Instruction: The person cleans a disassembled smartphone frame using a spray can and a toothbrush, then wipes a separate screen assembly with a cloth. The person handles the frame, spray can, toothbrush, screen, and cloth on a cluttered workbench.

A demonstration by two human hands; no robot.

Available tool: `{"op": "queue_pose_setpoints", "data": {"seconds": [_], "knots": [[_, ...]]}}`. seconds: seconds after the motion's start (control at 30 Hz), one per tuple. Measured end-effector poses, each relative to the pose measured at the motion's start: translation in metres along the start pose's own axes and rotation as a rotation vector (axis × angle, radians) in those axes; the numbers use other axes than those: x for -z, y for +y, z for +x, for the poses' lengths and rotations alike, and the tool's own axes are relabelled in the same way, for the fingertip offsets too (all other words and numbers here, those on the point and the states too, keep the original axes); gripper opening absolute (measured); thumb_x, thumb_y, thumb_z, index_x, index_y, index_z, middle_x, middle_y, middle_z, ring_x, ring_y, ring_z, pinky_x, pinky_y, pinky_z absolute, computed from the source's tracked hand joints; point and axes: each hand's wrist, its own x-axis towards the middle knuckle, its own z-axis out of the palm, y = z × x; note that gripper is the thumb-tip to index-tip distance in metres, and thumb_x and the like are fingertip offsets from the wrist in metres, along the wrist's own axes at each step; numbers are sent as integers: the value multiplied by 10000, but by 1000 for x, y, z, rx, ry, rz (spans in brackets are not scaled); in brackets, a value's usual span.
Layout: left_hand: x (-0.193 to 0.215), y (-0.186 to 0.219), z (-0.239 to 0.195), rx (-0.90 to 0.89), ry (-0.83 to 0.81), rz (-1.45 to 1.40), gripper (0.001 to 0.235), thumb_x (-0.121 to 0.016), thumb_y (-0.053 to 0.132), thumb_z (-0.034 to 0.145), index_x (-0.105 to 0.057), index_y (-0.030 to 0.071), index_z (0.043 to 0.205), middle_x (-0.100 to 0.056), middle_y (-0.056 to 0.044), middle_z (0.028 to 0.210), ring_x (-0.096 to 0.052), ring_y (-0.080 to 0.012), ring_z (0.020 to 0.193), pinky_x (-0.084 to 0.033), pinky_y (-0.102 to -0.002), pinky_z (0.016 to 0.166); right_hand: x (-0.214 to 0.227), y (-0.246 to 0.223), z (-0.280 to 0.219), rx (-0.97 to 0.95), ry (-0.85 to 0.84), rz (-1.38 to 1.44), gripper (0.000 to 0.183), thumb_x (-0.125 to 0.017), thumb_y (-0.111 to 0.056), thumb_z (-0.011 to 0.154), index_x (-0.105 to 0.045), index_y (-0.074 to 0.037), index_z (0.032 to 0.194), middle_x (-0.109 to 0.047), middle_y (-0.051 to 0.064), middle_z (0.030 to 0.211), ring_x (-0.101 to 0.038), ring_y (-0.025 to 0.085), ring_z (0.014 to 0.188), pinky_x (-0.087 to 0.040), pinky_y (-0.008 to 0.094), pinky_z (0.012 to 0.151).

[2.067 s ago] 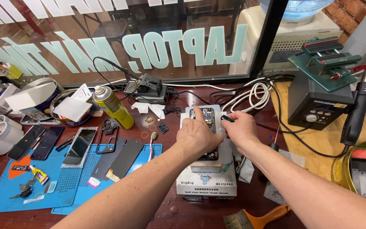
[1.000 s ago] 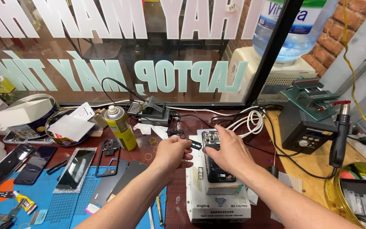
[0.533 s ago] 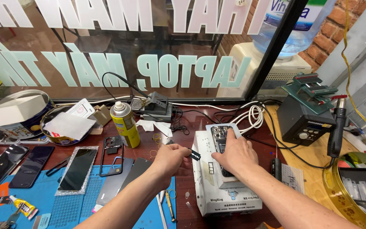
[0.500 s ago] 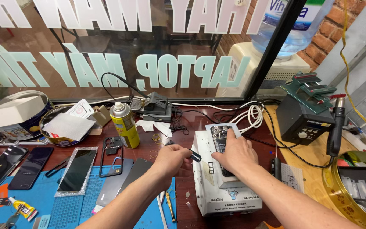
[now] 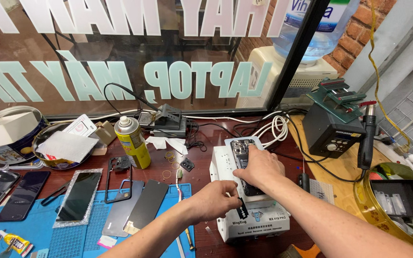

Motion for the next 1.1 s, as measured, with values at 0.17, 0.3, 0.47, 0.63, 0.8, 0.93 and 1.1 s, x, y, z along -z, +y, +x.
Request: {"op": "queue_pose_setpoints", "data": {"seconds": [0.17,0.3,0.47,0.63,0.8,0.93,1.1], "knots": [[-5,1,6,7,2,14,174,-683,224,882,-611,69,854,-567,-8,653,-560,-117,594,-471,-282,533,3,1,-1,30,-11,-38,712,-854,-485,770,-584,-92,1298,-721,136,1186,-642,316,1212,-554,447,990],[-8,-2,7,22,10,17,165,-680,217,879,-611,68,859,-570,-15,659,-560,-124,596,-474,-289,539,5,3,0,77,6,-47,703,-863,-495,759,-602,-62,1249,-728,144,1158,-681,307,1163,-563,437,972],[-12,-3,10,32,20,5,162,-679,211,881,-617,62,874,-570,-25,673,-554,-130,609,-468,-290,544,7,5,2,116,12,-87,760,-870,-520,752,-580,-40,1265,-728,161,1144,-690,305,1143,-549,428,977],[-14,-1,16,50,26,-13,179,-679,229,899,-627,58,885,-575,-16,717,-588,-125,654,-519,-286,589,8,5,2,109,-24,-83,787,-856,-527,762,-573,-36,1308,-741,161,1135,-700,299,1140,-559,422,974],[-16,2,19,75,64,-12,185,-684,227,889,-615,55,881,-600,-31,741,-598,-132,668,-531,-290,596,7,6,2,137,-17,-100,796,-856,-531,770,-559,-42,1324,-713,168,1176,-658,315,1181,-537,428,996],[-17,5,19,49,71,-19,187,-698,220,882,-614,53,877,-602,-55,763,-599,-143,679,-535,-294,594,8,8,4,135,-31,-97,802,-852,-532,774,-551,-43,1334,-709,167,1189,-661,314,1180,-539,424,1002],[-15,7,19,81,95,-7,181,-693,214,868,-609,55,846,-655,-54,802,-622,-142,693,-544,-294,607,6,10,7,140,-31,-91,776,-850,-534,774,-567,-47,1308,-709,163,1184,-661,311,1181,-537,428,1006]]}}
